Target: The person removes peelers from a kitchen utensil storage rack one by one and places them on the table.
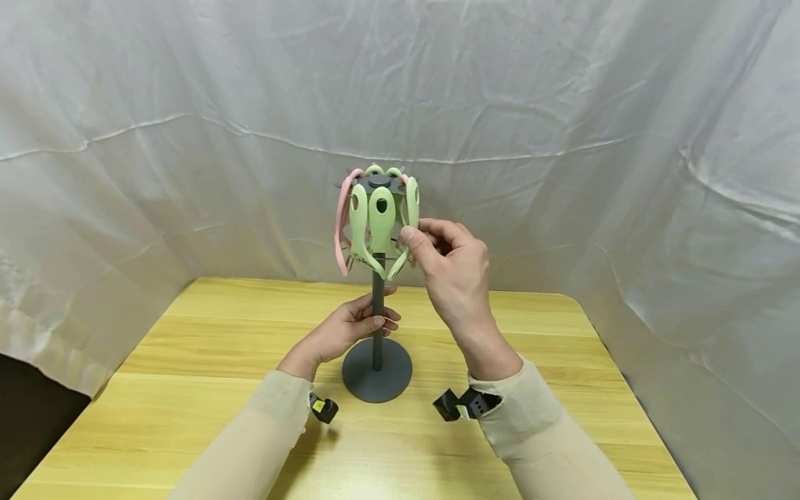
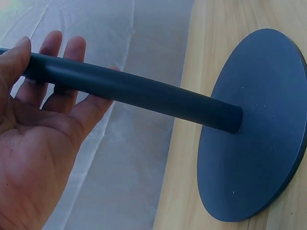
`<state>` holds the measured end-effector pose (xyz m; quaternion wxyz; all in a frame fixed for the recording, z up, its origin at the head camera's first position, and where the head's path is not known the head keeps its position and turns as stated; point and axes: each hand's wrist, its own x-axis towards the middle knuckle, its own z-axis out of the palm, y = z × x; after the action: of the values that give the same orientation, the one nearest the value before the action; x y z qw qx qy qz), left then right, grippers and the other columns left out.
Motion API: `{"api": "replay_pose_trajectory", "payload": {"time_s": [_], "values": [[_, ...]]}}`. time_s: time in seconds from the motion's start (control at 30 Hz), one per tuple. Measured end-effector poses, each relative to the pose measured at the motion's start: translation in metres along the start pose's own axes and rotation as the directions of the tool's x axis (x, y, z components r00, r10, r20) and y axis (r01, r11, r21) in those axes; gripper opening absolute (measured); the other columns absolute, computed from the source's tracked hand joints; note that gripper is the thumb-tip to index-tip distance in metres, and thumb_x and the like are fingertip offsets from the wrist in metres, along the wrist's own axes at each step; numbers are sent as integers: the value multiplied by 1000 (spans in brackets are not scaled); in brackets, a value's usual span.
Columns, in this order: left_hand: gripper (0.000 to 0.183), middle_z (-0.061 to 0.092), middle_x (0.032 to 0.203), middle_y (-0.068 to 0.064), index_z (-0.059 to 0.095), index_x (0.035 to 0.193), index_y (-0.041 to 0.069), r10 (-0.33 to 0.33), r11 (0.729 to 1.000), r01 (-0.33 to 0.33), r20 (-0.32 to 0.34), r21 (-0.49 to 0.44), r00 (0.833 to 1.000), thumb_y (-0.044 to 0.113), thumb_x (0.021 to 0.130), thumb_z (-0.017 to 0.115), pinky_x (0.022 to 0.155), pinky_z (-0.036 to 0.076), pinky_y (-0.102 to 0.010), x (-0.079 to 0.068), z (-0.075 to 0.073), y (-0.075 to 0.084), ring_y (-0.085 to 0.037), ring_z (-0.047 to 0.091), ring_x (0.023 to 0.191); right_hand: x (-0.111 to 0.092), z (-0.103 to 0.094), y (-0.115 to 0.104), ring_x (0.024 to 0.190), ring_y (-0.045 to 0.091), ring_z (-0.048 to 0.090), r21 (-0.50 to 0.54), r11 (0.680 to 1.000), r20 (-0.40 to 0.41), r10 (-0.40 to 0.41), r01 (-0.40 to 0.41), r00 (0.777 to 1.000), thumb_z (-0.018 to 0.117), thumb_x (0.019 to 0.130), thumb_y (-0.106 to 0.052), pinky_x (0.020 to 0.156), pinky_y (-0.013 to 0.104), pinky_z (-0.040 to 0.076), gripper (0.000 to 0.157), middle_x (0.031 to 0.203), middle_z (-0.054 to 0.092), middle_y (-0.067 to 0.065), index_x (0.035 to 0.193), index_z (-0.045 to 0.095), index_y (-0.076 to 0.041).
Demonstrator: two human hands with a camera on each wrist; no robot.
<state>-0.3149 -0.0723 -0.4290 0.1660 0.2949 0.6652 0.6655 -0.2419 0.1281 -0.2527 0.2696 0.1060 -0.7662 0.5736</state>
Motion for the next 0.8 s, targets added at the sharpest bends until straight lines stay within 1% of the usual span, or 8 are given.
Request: {"api": "replay_pose_trajectory", "payload": {"time_s": [0.1,0.27,0.5,0.8], "values": [[54,68,132,-17,45,161,23,1,1000,-1,-1,1,1000,7,110,54,112,51,-50,0,0,0,-33,68,126,0,-1,-1,83,16,67,3,1000,-2,7,-7,1000,81,95,-33,72,22,55,32,96,75,7,113,81,-5],[54,68,133,-18,45,161,23,3,1000,-3,2,1,1000,7,110,54,113,50,-51,0,0,1,-32,68,126,0,-2,0,84,15,67,13,1000,-6,14,-14,1000,82,95,-31,72,22,55,30,96,76,5,112,81,-5],[54,68,133,-16,44,161,24,-3,1000,3,1,11,1000,8,110,54,112,52,-47,1,0,0,-29,68,125,-2,-3,1,85,14,68,6,999,-10,36,-36,999,82,95,-32,73,21,54,31,96,76,3,112,81,-5],[55,68,134,-16,45,161,27,-13,1000,13,-6,17,1000,9,110,54,110,53,-45,0,0,0,-29,68,125,-2,-3,3,85,13,68,19,999,-14,36,-36,999,82,95,-30,74,20,55,31,95,76,1,112,81,-4]]}}
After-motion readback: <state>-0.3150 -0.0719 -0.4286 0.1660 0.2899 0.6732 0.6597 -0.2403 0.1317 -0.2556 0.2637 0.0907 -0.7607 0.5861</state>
